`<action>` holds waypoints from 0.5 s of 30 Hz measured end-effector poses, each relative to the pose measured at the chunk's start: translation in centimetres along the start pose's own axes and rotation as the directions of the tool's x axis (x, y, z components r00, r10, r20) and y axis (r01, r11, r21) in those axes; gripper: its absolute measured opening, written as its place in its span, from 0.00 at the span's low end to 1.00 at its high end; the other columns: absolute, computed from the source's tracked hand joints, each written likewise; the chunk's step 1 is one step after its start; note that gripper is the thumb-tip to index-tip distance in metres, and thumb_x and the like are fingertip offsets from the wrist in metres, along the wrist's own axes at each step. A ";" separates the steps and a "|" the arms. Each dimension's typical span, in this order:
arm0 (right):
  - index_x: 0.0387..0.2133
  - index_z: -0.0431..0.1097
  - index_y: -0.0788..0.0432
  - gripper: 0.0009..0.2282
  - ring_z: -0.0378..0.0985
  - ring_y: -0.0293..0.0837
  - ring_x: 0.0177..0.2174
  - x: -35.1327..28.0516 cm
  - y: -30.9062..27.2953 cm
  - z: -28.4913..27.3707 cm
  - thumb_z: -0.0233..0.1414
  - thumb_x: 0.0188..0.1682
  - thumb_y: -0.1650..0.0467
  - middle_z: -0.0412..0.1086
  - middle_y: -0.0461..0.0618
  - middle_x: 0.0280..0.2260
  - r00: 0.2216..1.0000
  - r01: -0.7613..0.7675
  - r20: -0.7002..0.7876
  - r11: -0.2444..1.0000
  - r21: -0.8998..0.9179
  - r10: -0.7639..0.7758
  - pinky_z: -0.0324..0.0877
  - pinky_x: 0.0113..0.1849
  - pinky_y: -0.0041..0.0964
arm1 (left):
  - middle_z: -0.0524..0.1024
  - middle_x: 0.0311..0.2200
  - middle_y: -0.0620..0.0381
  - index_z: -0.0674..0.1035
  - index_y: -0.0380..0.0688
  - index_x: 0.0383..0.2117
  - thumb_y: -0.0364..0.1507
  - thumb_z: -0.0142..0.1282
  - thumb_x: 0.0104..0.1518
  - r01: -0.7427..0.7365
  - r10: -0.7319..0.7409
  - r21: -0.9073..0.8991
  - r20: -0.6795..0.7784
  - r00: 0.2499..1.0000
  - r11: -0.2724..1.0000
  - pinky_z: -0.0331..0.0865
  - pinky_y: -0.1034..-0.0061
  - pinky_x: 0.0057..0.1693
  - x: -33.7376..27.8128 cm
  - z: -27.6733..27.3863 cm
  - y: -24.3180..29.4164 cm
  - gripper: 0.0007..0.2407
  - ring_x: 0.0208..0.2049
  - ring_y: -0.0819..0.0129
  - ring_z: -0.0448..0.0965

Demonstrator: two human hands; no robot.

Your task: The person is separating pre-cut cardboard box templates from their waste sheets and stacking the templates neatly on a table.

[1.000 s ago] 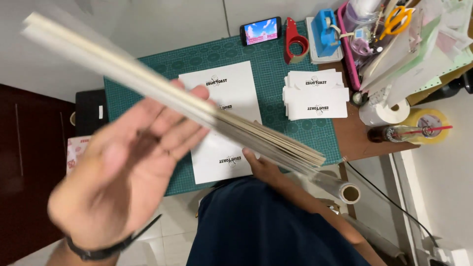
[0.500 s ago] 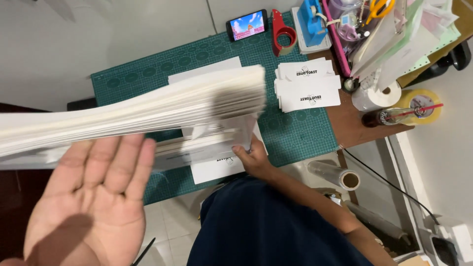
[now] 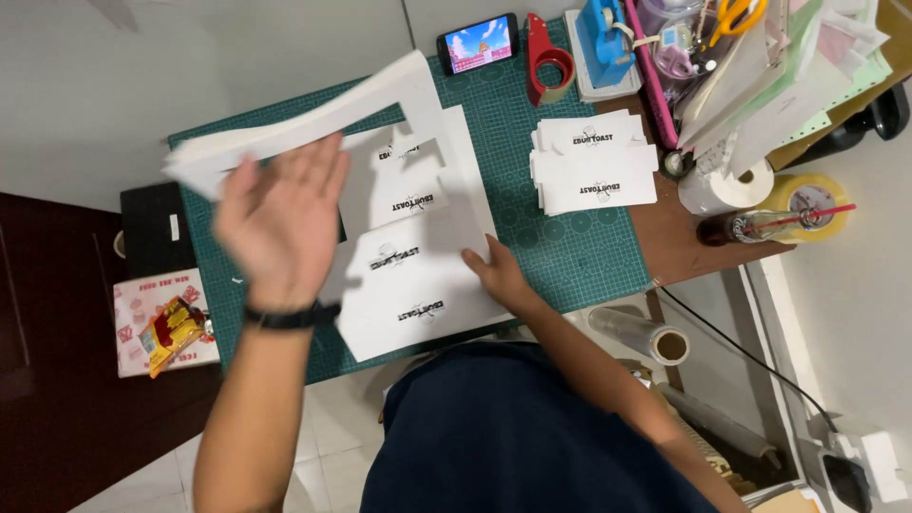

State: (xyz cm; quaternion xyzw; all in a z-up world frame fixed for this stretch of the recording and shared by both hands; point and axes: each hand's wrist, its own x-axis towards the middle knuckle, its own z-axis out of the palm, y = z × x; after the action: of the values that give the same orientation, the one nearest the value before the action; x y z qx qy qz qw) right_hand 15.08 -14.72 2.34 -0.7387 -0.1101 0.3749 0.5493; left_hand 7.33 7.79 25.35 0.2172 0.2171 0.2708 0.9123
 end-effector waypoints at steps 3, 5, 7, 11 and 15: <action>0.67 0.53 0.68 0.40 0.60 0.57 0.63 1.7 1.2 0.6 0.56 0.51 0.51 0.60 0.68 0.62 0.969 -0.246 -0.032 0.966 -0.082 0.244 0.56 0.62 0.54 | 0.38 0.71 0.35 0.44 0.31 0.66 0.34 0.63 0.56 0.092 -0.086 -0.101 0.060 0.994 0.991 0.30 0.49 0.75 7.9 -7.8 -3.4 0.41 0.74 0.40 0.36; 0.67 0.52 0.67 0.40 0.60 0.56 0.63 2.9 2.4 0.4 0.56 0.51 0.51 0.59 0.67 0.63 0.958 -0.287 -0.034 0.954 -0.086 0.285 0.56 0.62 0.54 | 0.37 0.71 0.36 0.43 0.30 0.67 0.34 0.64 0.55 0.133 -0.130 -0.084 0.044 0.991 0.988 0.32 0.51 0.75 10.1 -8.8 -4.9 0.42 0.74 0.42 0.37; 0.68 0.51 0.66 0.41 0.60 0.55 0.64 3.6 3.6 0.2 0.56 0.51 0.50 0.59 0.66 0.63 0.944 -0.330 -0.032 0.939 -0.091 0.329 0.56 0.62 0.54 | 0.37 0.71 0.36 0.42 0.30 0.68 0.34 0.64 0.55 0.173 -0.172 -0.066 0.022 0.985 0.983 0.35 0.53 0.75 13.0 -11.6 -6.1 0.43 0.74 0.44 0.37; 0.50 0.73 0.59 0.26 0.78 0.50 0.44 4.2 4.9 0.1 0.59 0.49 0.52 0.76 0.57 0.42 0.952 -0.300 -0.091 0.950 -0.084 0.292 0.74 0.45 0.48 | 0.68 0.60 0.41 0.70 0.38 0.53 0.39 0.58 0.61 0.304 -0.270 0.475 -0.140 0.953 0.826 0.61 0.58 0.68 13.8 -14.8 -6.0 0.20 0.64 0.49 0.68; 0.48 0.76 0.56 0.21 0.80 0.47 0.40 4.6 5.2 0.3 0.60 0.49 0.55 0.78 0.54 0.39 0.934 -0.346 -0.123 0.934 -0.088 0.335 0.75 0.40 0.44 | 0.78 0.49 0.36 0.79 0.34 0.51 0.31 0.58 0.62 -0.076 0.245 0.948 -0.002 0.970 0.309 0.69 0.59 0.61 7.6 -18.0 -5.5 0.15 0.56 0.48 0.75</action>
State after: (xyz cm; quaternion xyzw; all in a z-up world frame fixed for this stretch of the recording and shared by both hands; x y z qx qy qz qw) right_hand 16.75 -13.77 -4.36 -0.7939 0.0288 0.4183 0.4404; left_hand 6.02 13.15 5.79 0.7054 0.3766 0.1992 0.5665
